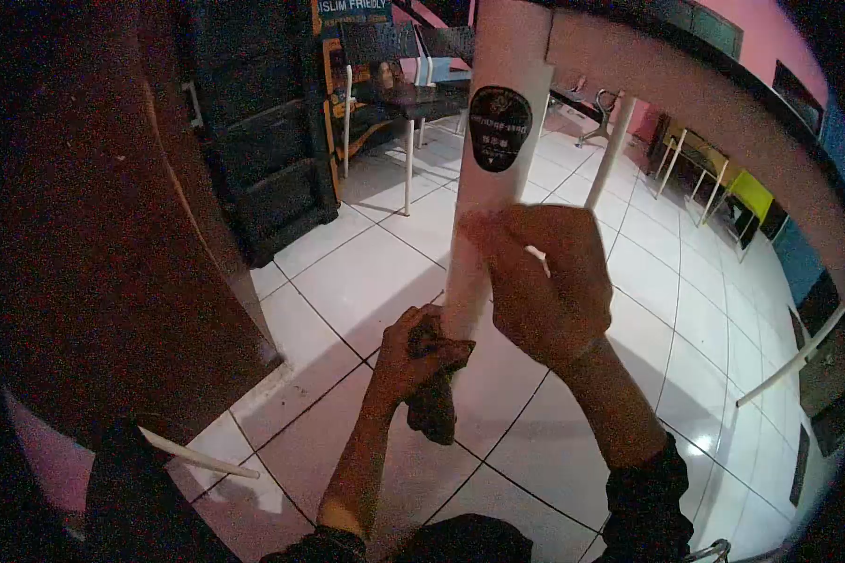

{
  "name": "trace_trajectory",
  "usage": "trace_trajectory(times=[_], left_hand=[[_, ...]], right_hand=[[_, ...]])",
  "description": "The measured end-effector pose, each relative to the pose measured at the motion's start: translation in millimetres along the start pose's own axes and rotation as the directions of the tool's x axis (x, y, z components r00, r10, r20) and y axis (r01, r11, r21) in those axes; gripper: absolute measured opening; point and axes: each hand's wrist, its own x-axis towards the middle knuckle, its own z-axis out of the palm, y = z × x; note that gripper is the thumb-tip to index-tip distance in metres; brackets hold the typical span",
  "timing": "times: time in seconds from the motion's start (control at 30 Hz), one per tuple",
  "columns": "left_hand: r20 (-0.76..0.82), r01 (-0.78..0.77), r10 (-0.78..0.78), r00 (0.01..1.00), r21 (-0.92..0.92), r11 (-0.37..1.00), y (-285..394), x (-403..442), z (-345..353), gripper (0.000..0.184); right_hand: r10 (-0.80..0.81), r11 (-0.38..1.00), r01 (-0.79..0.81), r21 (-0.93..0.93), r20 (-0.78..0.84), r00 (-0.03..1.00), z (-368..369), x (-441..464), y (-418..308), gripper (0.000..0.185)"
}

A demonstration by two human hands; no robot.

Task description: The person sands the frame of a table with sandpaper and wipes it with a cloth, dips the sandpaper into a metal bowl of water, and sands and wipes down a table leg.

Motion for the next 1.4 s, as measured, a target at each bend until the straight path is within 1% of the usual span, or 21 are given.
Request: trace_trajectory(times=[0.07, 0.13, 0.17, 0.23, 0.27, 0.3, 0.4, 0.5, 0.6, 0.63, 0.67, 0.73, 0.83, 0.93, 0.97, 1.07, 1.1, 1.2, 1.23, 1.33, 1.4], left_hand=[[0.012, 0.004, -0.004, 1.0, -0.017, 1.0, 4.2, -1.3, 0.3, 0.047], [0.011, 0.041, -0.04, 0.999, -0.059, 0.997, 9.9, -1.9, 1.0, 0.046], [0.002, 0.0, 0.0, 1.0, -0.057, 0.998, 6.8, -0.9, 1.4, 0.046], [-0.012, -0.078, 0.078, 0.997, -0.048, 0.996, -3.4, 1.0, 2.3, 0.045], [-0.008, -0.044, 0.044, 0.999, -0.032, 0.999, -5.7, 0.8, 2.0, 0.046], [-0.008, -0.011, 0.011, 1.0, -0.016, 1.0, -7.3, 0.7, 1.4, 0.046], [0.006, 0.048, -0.048, 0.999, -0.055, 0.997, 0.8, -0.6, 0.5, 0.047], [0.008, 0.057, -0.056, 0.998, -0.064, 0.996, -0.1, -0.9, -0.6, 0.048], [-0.012, 0.07, -0.07, 0.997, -0.061, 0.996, 2.3, -0.7, 1.2, 0.048], [-0.017, 0.082, -0.083, 0.996, -0.061, 0.995, 3.4, -1.3, 1.6, 0.047], [-0.017, 0.064, -0.065, 0.998, -0.039, 0.997, 1.3, -1.0, 1.5, 0.047], [-0.016, 0.027, -0.027, 1.0, 0.005, 1.0, -4.2, -0.4, -0.7, 0.047], [-0.012, 0.03, -0.03, 0.999, -0.002, 1.0, 1.3, -2.0, -0.4, 0.049], [0.014, 0.089, -0.089, 0.996, -0.029, 0.996, 2.1, -1.5, -1.6, 0.047], [0.005, 0.105, -0.105, 0.995, -0.04, 0.994, 2.9, -2.0, -1.2, 0.046], [-0.014, 0.144, -0.145, 0.989, -0.045, 0.989, 5.3, -3.0, 1.0, 0.048], [-0.018, 0.148, -0.148, 0.989, -0.032, 0.988, 3.0, -2.6, 0.9, 0.051], [-0.015, 0.089, -0.089, 0.996, 0.008, 0.996, -5.1, -1.1, -2.3, 0.054], [-0.01, 0.061, -0.061, 0.998, 0.021, 0.998, -7.0, -1.6, -2.7, 0.054], [-0.017, 0.071, -0.07, 0.997, 0.05, 0.996, -7.6, -0.6, -3.0, 0.053], [-0.006, 0.106, -0.106, 0.994, 0.005, 0.994, -5.0, -2.1, -2.5, 0.053]], right_hand=[[0.008, 1.0, -0.007, -0.007, 0.134, 0.991, -3.7, -10.0, -1.4, 0.035], [0.049, 0.995, -0.069, 0.069, 0.261, 0.964, 1.2, -49.5, -11.3, 0.034], [0.06, 0.99, -0.099, 0.105, 0.324, 0.944, 2.2, -52.6, -15.4, 0.034], [0.155, 0.97, -0.227, 0.089, 0.492, 0.857, -2.9, -44.8, -12.3, 0.034], [0.206, 0.951, -0.299, 0.075, 0.567, 0.798, -3.5, -38.0, -10.2, 0.034], [0.032, 0.999, -0.034, 0.002, 0.25, 0.968, 0.2, -31.9, -2.9, 0.034], [0.059, 0.998, -0.059, -0.004, 0.041, 0.997, 1.5, -16.2, -4.2, 0.033], [0.069, 0.997, -0.073, 0.01, 0.237, 0.969, 5.3, -57.8, -8.8, 0.033], [0.055, 0.995, -0.078, 0.063, 0.31, 0.949, 5.6, -51.1, -0.9, 0.031], [0.044, 0.998, -0.028, -0.051, 0.327, 0.944, 1.5, -36.3, 2.1, 0.032], [0.039, 0.999, -0.04, 0.021, 0.049, 0.998, 1.7, -21.5, 2.7, 0.036], [0.028, 1.0, -0.028, 0.006, -0.061, 0.998, 4.0, -6.9, 7.5, 0.038], [0.073, 0.997, -0.068, -0.042, 0.128, 0.989, 4.8, -43.9, -0.2, 0.039], [0.091, 0.992, -0.102, 0.079, 0.139, 0.986, 10.3, -68.4, -2.7, 0.041], [0.188, 0.968, -0.232, 0.097, 0.334, 0.923, 7.3, -56.8, -1.5, 0.039], [0.082, 0.996, -0.083, -0.039, -0.047, 0.996, 6.7, -16.9, 6.6, 0.035], [0.121, 0.992, -0.111, 0.067, -0.178, 0.976, 10.8, -12.2, 7.2, 0.035], [0.205, 0.976, -0.193, -0.096, 0.131, 0.97, 6.4, -36.9, -2.8, 0.036], [0.216, 0.976, -0.198, -0.089, 0.301, 0.929, 9.9, -59.3, -1.4, 0.029], [0.17, 0.978, -0.185, 0.098, 0.144, 0.975, 11.5, -62.2, 3.3, 0.029], [0.075, 0.997, -0.073, 0.02, -0.111, 0.991, 10.9, -28.2, 7.1, 0.033]])
